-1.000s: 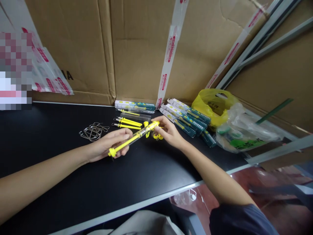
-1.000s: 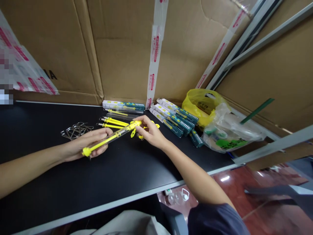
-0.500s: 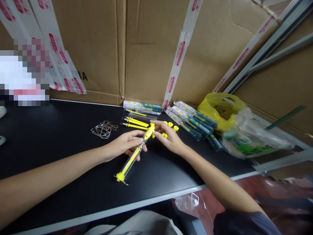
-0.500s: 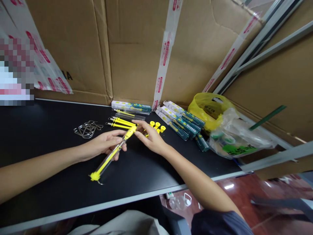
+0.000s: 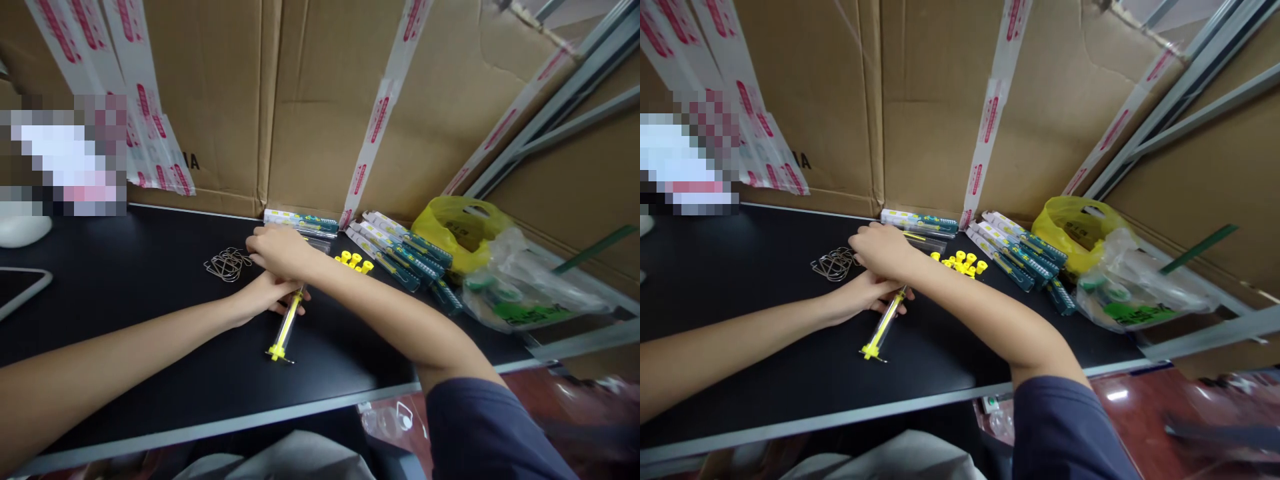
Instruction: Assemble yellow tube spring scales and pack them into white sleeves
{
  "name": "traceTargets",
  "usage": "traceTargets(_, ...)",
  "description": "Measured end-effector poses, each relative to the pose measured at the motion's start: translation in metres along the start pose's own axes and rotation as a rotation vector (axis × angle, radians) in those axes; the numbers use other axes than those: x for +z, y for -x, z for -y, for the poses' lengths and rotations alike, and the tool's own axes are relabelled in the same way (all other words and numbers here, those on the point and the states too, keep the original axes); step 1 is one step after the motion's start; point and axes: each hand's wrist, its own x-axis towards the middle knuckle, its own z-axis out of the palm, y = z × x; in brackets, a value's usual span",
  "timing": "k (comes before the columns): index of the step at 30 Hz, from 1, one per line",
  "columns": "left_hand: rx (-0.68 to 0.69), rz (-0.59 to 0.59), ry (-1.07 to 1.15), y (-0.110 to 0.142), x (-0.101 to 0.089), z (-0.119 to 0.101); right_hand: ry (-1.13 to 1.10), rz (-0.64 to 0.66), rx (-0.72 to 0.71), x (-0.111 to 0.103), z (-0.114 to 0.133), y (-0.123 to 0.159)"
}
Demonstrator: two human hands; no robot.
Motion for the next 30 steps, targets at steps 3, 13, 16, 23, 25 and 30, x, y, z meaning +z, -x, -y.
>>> traceTargets(3, 0.009, -0.012, 0.027, -0.001, 0.0, -0.001, -0.018, 0.067, 0.02, 0.007, -0.002, -0.026)
traceTargets(13, 0.033, 0.037, 0.058, -0.006, -0.004, 0.003, -0.092, 0.075, -0.067, 0.003, -0.018, -0.025)
traceTargets(16, 0.03, 0.049, 0.068, -0.006, -0.004, 0.003, -0.106, 0.11, -0.01, 0.004, -0.026, -0.02)
traceTargets(23, 0.001, 0.047, 0.028, -0.003, -0.003, 0.001, -0.087, 0.112, -0.245, 0.008, 0.012, -0.037)
traceTargets(25, -0.001, 0.049, 0.014, -0.002, -0.003, 0.001, -0.066, 0.125, -0.296, 0.009, 0.02, -0.045)
traceTargets(30, 0.026, 0.079, 0.028, -0.002, -0.004, 0.002, 0.042, 0.146, -0.339, 0.014, 0.027, -0.053)
